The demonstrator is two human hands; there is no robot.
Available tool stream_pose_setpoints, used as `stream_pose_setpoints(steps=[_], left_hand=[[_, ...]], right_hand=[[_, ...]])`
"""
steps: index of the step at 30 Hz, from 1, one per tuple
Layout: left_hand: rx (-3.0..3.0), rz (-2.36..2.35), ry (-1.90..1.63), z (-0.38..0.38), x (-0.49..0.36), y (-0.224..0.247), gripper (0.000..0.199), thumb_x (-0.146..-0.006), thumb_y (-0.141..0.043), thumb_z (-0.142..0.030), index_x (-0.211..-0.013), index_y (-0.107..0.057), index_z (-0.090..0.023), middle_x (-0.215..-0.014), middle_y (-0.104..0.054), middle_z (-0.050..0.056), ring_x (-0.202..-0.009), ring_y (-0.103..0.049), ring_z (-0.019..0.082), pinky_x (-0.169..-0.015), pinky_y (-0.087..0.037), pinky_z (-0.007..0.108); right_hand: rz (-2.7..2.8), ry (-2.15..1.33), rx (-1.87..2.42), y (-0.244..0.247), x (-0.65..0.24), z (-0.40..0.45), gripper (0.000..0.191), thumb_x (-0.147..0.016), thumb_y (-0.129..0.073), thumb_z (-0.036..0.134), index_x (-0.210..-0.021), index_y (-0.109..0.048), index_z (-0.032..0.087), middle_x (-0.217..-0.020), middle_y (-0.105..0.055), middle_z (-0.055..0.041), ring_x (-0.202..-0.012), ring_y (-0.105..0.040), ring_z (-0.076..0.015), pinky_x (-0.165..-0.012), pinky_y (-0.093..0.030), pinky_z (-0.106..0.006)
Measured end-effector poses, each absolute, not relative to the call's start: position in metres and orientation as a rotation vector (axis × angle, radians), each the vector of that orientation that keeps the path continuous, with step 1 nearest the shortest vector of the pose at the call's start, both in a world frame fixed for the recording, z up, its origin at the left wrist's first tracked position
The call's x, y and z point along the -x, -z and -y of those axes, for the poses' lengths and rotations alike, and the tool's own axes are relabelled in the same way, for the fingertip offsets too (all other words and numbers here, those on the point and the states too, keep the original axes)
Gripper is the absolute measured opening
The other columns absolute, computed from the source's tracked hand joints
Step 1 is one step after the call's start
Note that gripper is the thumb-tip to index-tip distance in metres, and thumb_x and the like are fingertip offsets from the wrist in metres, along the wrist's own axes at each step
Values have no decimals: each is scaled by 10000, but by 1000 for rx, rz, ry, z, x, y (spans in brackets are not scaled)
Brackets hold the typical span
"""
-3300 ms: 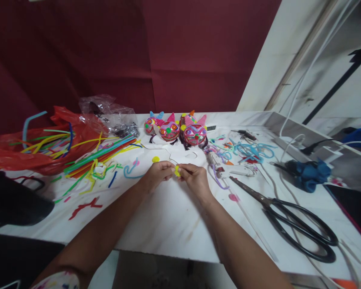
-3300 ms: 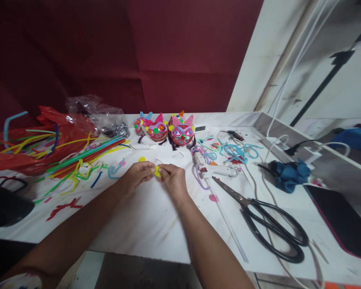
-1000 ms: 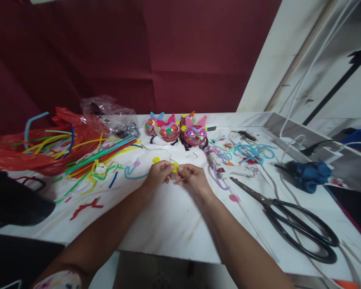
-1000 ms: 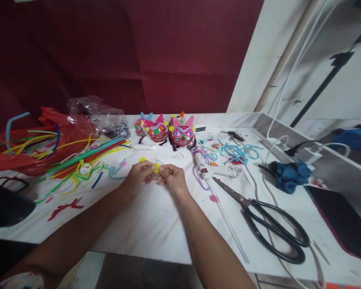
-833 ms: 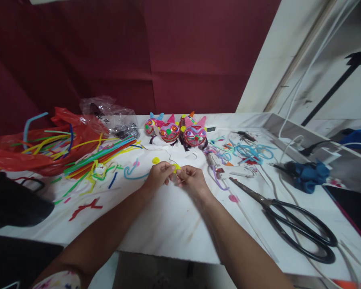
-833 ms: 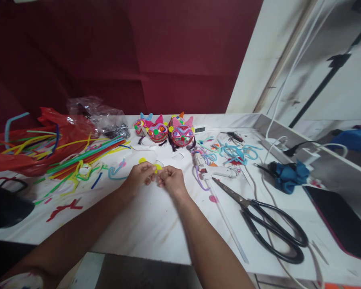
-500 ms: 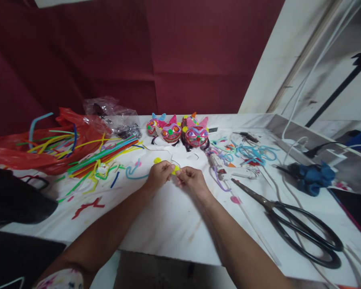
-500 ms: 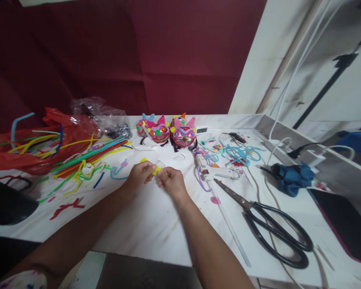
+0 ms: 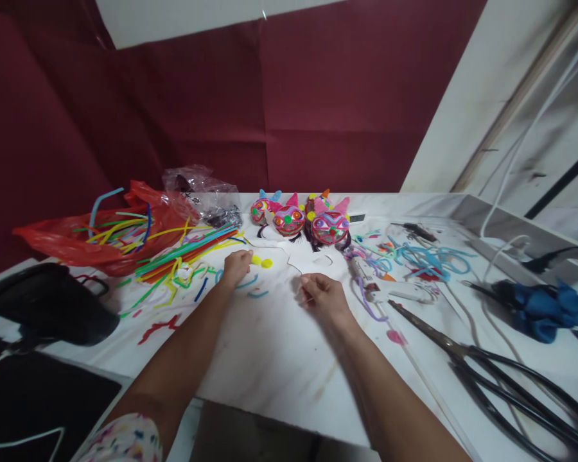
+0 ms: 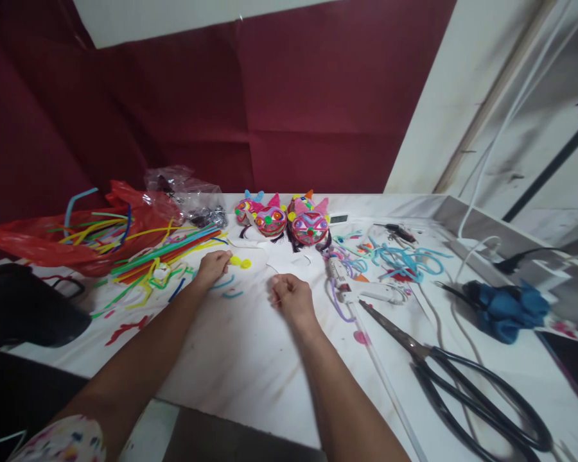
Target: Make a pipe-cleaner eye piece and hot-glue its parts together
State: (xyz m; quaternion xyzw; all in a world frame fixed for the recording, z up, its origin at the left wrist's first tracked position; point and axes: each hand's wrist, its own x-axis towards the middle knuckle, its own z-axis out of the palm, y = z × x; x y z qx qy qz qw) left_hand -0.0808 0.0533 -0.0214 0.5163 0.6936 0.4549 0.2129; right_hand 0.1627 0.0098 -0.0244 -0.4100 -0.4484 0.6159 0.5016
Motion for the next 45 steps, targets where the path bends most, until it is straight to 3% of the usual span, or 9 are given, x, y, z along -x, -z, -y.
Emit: stream_pose_setpoints(steps=[3, 6, 11, 20, 29, 32, 35, 41, 45], left_hand=[[-1582, -2087, -1240, -55, 91, 20, 264, -880, -502, -321, -683, -636, -205, -542, -585, 31, -751, -623, 231, -771, -476, 324], [-1756, -2132, -1207, -54, 96, 19, 260, -894, -462, -258, -894, -709, -178, -903, -721, 109, -1038, -626, 277, -995, -441, 387], [-2133, -1870, -971, -51, 83, 28, 307, -880, -546, -290, -1123, -705, -191, -1319, -651, 103, -1271, -545, 254, -1145, -377, 386], [-2347, -1651, -749, -57, 55, 49, 334, -902, -462, -127, -1153, -674, -185, -1333, -651, 140, -1375, -491, 276, -1196, -327, 455], [-2146, -1627, -981, -47, 30, 31, 358, -848, -627, -162, -1202, -684, -175, -1454, -553, 148, -1416, -438, 304, -1222, -303, 450], [-1995, -1616, -1114, -37, 44, 6, 298, -854, -645, -191, -1146, -705, -185, -1354, -638, 142, -1273, -585, 303, -1096, -463, 448], [-1824, -1601, -1224, -26, 73, -26, 251, -931, -544, -215, -1126, -687, -147, -1144, -738, 153, -960, -727, 240, -832, -586, 368], [-1574, -1811, -1384, 1, 139, -52, 86, -861, -624, -195, -848, -677, -129, -701, -711, 44, -592, -617, 136, -617, -491, 245], [-1561, -1934, -1355, 8, 147, -28, 81, -709, -721, -79, -734, -707, -155, -611, -670, -9, -610, -581, 146, -620, -437, 238]], right_hand=[[1113, -1472, 1003, 24, -163, -10, 529, -508, -830, 620, -727, -669, 166, -548, -614, 8, -449, -534, -125, -435, -443, -261], [1159, -1430, 1019, 25, -164, -9, 534, -526, -806, 650, -722, -675, 171, -538, -605, 12, -447, -528, -131, -433, -427, -264], [1240, -1365, 1037, 28, -164, -10, 515, -577, -765, 673, -675, -669, 176, -520, -588, 16, -438, -500, -127, -441, -403, -266], [1348, -1286, 1028, 36, -166, -8, 427, -654, -754, 597, -701, -687, 178, -529, -585, 2, -457, -503, -146, -437, -392, -276], [1464, -1203, 1093, 42, -169, -7, 444, -668, -731, 608, -779, -723, 179, -581, -640, -35, -484, -550, -180, -476, -436, -312], [1523, -1161, 1099, 40, -170, -5, 433, -697, -702, 604, -779, -724, 180, -584, -646, -41, -496, -557, -186, -502, -447, -322], [1571, -1122, 1108, 40, -170, -5, 402, -728, -666, 583, -755, -714, 185, -571, -638, -42, -499, -552, -189, -514, -444, -324], [1815, -818, 1168, 43, -168, -3, 181, -779, -570, 339, -714, -688, 219, -610, -653, -51, -574, -588, -212, -588, -452, -331], [2027, -549, 1124, 38, -165, 4, 193, -768, -511, 174, -780, -700, 208, -769, -710, -87, -668, -626, -221, -671, -451, -330]])
